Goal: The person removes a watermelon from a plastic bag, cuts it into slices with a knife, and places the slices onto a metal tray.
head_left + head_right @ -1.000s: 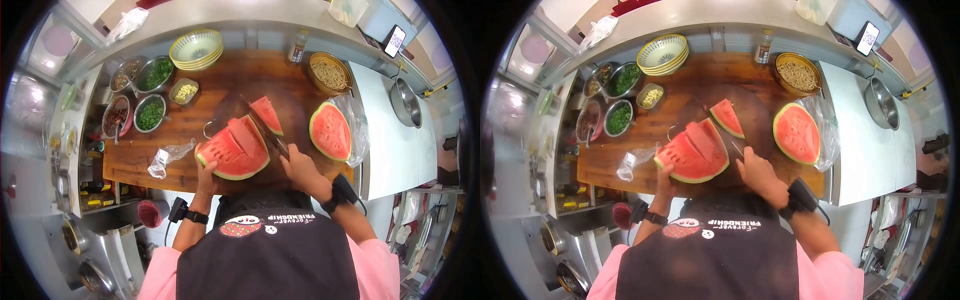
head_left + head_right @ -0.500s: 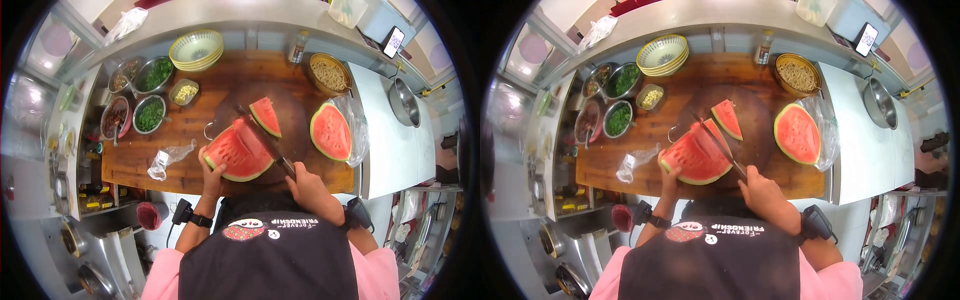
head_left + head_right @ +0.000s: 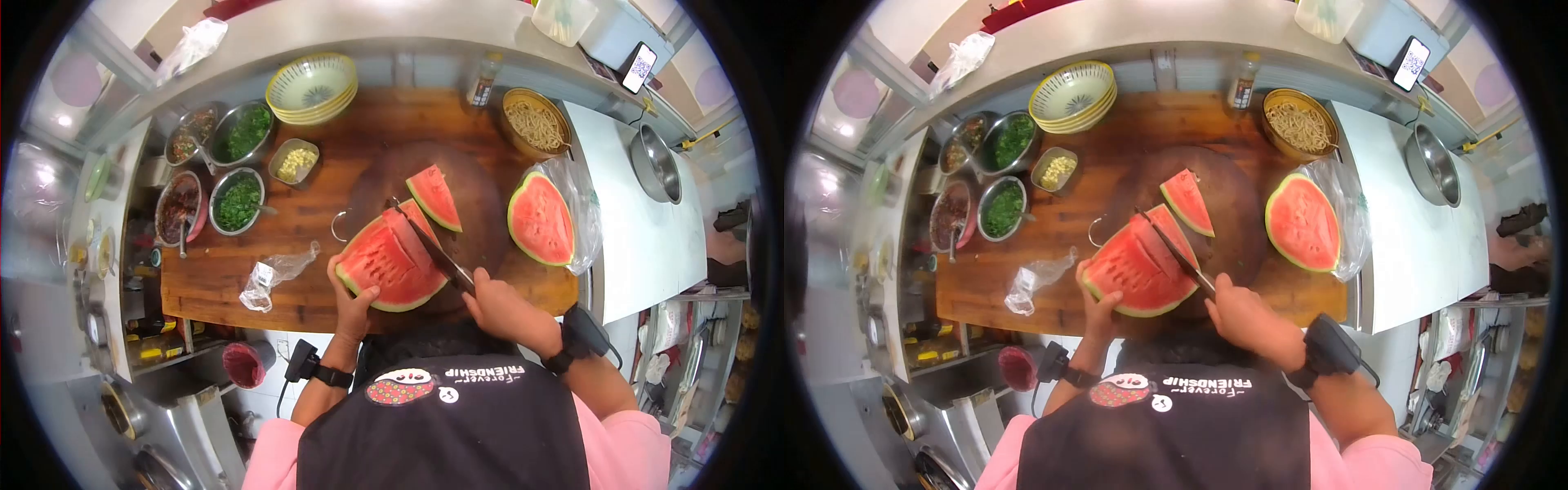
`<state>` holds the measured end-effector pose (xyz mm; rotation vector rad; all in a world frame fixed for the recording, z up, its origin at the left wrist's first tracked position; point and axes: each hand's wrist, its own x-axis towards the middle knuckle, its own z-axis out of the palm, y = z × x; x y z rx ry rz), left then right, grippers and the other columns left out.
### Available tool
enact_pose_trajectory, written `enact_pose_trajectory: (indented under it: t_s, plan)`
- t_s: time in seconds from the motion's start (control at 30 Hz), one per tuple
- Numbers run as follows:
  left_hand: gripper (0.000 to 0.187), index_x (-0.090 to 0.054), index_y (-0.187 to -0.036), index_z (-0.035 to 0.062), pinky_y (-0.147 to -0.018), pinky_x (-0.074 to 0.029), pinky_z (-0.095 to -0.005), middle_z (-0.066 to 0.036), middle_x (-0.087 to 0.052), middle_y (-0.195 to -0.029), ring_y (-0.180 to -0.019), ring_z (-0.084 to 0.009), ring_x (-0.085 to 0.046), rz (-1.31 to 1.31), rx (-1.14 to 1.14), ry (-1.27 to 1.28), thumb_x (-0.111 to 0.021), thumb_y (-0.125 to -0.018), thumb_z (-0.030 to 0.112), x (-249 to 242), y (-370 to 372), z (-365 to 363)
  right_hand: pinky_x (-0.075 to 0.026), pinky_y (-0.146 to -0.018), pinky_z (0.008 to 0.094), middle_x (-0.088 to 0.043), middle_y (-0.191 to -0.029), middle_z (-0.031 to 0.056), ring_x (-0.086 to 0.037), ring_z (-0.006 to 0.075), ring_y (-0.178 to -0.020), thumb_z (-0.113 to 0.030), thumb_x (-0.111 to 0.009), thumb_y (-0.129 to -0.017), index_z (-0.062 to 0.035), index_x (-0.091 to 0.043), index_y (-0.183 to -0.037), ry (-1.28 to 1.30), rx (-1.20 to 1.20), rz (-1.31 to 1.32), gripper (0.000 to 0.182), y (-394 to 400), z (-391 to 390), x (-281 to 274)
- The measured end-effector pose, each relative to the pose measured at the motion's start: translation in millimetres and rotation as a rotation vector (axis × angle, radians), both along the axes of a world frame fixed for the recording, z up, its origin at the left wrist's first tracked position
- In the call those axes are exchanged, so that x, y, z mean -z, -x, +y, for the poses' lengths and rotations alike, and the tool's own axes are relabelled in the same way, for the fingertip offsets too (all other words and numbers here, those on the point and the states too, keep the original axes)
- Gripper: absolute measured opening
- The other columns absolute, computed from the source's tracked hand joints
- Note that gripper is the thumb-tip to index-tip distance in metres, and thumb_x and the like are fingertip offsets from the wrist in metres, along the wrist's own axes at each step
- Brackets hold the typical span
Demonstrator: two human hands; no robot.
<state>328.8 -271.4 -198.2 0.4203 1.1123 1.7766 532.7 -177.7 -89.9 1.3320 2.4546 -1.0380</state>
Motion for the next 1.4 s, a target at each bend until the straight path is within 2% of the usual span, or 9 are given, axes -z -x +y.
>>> enact_pose_trajectory:
  t_s: [0.3, 0.43, 0.53, 0.67, 0.73, 0.83, 0.93, 1.03, 1.4]
  plan:
    - [0.076, -0.018, -0.125, 0.0131, -0.094, -0.032, -0.0359, -0.011, -0.035, -0.117, -0.111, -0.0226, -0.037, -0.062, -0.074, 0.024, -0.059, -0.061, 0.002, -1.1, -3.7, 1.8, -0.044, -0.058, 0.0486, -0.056, -0.067, 0.0261, -0.055, 0.0425, -0.065, -0.021, -0.047, -0.083, 0.0026, -0.037, -0.087, -0.01, 0.0, 0.011, 0.026, 16.4, 17.2, 52.5]
    - [0.078, -0.017, -0.126, 0.0134, -0.095, -0.032, -0.037, -0.011, -0.035, -0.119, -0.113, -0.0234, -0.036, 0.047, -0.06, -0.056, -0.059, -0.062, 0.003, 8.8, -0.6, -3.7, -0.044, -0.057, 0.0487, -0.056, -0.067, 0.0255, -0.055, 0.0424, -0.065, -0.021, -0.047, -0.083, 0.0023, -0.037, -0.088, -0.068, 0.058, 0.013, 0.026, 27.4, 12.7, 80.3]
    - [0.081, -0.014, -0.13, 0.0135, -0.098, -0.031, -0.0395, -0.011, -0.034, -0.123, -0.116, -0.0252, -0.036, -0.145, 0.013, -0.064, -0.056, -0.063, 0.001, 6.0, 10.3, -8.6, -0.044, -0.058, 0.0487, -0.057, -0.068, 0.0254, -0.056, 0.0423, -0.064, -0.022, -0.047, -0.083, 0.0022, -0.037, -0.089, -0.082, 0.018, 0.049, 0.027, 21.5, 7.0, 83.0]
    - [0.072, -0.015, -0.13, 0.0116, -0.098, -0.031, -0.0397, -0.011, -0.034, -0.123, -0.115, -0.0249, -0.037, -0.223, 0.016, -0.06, -0.055, -0.072, 0.005, 0.8, 17.4, -15.2, -0.044, -0.058, 0.0493, -0.057, -0.068, 0.0255, -0.056, 0.0421, -0.065, -0.024, -0.047, -0.084, 0.0026, -0.037, -0.089, -0.076, 0.026, 0.078, 0.029, 15.7, 8.7, 74.0]
    - [0.059, -0.016, -0.13, 0.0092, -0.096, -0.034, -0.0398, -0.011, -0.035, -0.124, -0.114, -0.0244, -0.038, -0.348, -0.136, -0.065, -0.05, -0.083, 0.018, 6.9, 17.4, -10.9, -0.044, -0.057, 0.0496, -0.056, -0.068, 0.025, -0.055, 0.0427, -0.065, -0.023, -0.049, -0.083, 0.0018, -0.038, -0.09, -0.152, 0.05, 0.16, 0.028, 6.6, 3.8, 55.1]
    - [0.053, -0.02, -0.128, 0.0067, -0.094, -0.035, -0.0389, -0.011, -0.037, -0.122, -0.112, -0.0236, -0.04, -0.424, -0.178, -0.076, -0.044, -0.088, 0.032, 47.6, 27.1, -4.7, -0.043, -0.055, 0.0496, -0.056, -0.068, 0.0244, -0.054, 0.0434, -0.064, -0.02, -0.051, -0.082, 0.0006, -0.038, -0.09, -0.22, 0.116, 0.289, 0.026, -4.1, -9.5, 11.8]
    - [0.051, -0.024, -0.126, 0.0057, -0.092, -0.036, -0.0374, -0.012, -0.04, -0.119, -0.11, -0.0227, -0.043, -0.382, -0.133, -0.063, -0.041, -0.088, 0.036, 42.2, 26.6, -0.3, -0.043, -0.053, 0.0491, -0.055, -0.068, 0.024, -0.053, 0.0435, -0.062, -0.017, -0.052, -0.081, -0.0009, -0.037, -0.089, -0.189, 0.071, 0.303, 0.024, -11.4, -18.9, -15.5]
    - [0.048, -0.027, -0.124, 0.0054, -0.092, -0.037, -0.0364, -0.011, -0.041, -0.116, -0.108, -0.022, -0.044, -0.261, -0.204, 0.016, -0.041, -0.088, 0.036, 32.7, 21.3, 1.4, -0.043, -0.052, 0.0488, -0.055, -0.068, 0.0241, -0.053, 0.0434, -0.062, -0.018, -0.052, -0.081, -0.0014, -0.036, -0.087, -0.139, 0.016, 0.286, 0.023, -12.8, -28.6, -17.5]
    - [0.047, -0.029, -0.121, 0.0049, -0.089, -0.038, -0.0344, -0.01, -0.043, -0.11, -0.103, -0.0201, -0.046, -0.244, -0.283, 0.054, -0.046, -0.085, 0.03, 22.6, 12.2, 0.9, -0.045, -0.052, 0.0471, -0.055, -0.065, 0.0245, -0.055, 0.0424, -0.059, -0.018, -0.052, -0.082, -0.0001, -0.035, -0.086, -0.145, 0.029, 0.198, 0.025, -5.6, -44.9, -10.9]
